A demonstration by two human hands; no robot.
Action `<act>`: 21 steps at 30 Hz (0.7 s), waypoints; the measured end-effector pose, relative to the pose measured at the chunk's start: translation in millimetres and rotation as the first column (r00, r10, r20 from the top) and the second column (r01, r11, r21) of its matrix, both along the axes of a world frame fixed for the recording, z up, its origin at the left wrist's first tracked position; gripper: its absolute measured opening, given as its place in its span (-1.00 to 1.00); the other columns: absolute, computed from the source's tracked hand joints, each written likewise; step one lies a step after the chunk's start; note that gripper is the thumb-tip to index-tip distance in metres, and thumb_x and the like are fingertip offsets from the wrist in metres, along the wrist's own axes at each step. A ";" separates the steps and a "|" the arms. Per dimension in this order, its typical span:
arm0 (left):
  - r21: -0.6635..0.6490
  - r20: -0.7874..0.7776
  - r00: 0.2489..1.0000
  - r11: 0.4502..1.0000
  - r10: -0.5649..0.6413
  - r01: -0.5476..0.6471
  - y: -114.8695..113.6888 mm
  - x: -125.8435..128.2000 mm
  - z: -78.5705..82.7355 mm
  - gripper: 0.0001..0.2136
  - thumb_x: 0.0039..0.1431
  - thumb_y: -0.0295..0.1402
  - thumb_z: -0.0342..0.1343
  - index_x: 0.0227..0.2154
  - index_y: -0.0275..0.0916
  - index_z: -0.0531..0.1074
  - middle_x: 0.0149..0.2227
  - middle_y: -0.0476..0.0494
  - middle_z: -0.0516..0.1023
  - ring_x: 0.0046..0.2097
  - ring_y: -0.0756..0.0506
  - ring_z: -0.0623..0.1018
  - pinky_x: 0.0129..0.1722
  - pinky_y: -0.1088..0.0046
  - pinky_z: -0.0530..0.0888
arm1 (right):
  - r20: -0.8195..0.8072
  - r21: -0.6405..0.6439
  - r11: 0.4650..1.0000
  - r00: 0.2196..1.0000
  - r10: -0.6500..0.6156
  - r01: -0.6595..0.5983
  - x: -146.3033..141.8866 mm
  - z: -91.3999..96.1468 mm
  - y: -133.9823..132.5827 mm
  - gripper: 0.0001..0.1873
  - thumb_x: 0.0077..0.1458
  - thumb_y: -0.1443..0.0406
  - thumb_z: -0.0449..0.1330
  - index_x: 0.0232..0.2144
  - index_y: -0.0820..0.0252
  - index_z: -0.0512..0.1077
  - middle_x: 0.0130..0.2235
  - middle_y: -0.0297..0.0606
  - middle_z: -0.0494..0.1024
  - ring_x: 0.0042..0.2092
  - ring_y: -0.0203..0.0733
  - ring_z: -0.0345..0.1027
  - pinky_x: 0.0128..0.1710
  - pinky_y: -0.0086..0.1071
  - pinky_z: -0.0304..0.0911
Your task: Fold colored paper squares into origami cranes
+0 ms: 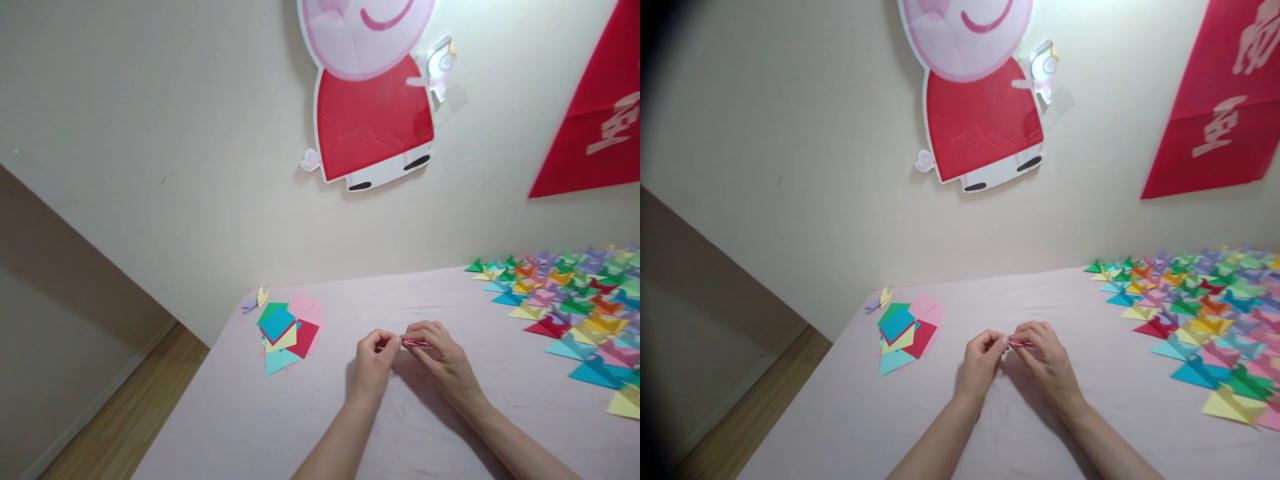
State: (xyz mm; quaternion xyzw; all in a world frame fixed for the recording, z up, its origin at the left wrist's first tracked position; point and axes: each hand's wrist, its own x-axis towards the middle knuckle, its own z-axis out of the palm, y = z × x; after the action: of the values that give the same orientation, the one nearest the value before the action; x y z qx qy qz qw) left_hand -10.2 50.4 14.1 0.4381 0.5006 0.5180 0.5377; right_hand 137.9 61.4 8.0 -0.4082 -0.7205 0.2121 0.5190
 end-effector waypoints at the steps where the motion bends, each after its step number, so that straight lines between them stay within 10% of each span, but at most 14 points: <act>1: -0.024 0.017 1.000 1.000 -0.014 0.014 0.9 -0.3 0.8 -0.64 -0.11 -0.02 0.27 -0.53 -0.25 0.44 -0.56 0.03 0.33 -0.48 0.02 0.25 -0.47 0.49 0.18 | -0.003 -0.003 1.000 1.000 0.005 -0.005 0.1 0.5 -0.1 -0.73 0.21 0.06 0.16 -0.39 0.01 0.55 -0.32 -0.23 0.55 -0.21 -0.05 0.37 -0.22 -0.22 0.32; 21: -0.182 0.265 0.944 0.951 -0.199 0.251 2.4 -11.6 10.4 -0.59 -0.27 -0.08 0.40 -0.47 -0.30 0.47 -0.51 -0.03 0.41 -0.48 0.04 0.35 -0.42 0.50 0.29 | -0.147 -0.153 0.985 0.988 0.058 -0.080 -1.2 1.7 0.0 -0.69 0.13 0.03 0.22 -0.49 0.08 0.52 -0.39 -0.27 0.53 -0.30 -0.13 0.40 -0.27 -0.31 0.32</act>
State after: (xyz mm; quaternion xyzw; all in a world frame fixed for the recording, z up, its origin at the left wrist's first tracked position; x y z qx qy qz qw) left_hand -21.8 52.8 24.5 0.3654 0.4300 0.4459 0.6948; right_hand 136.7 61.4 9.7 -0.4070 -0.6763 0.3151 0.5269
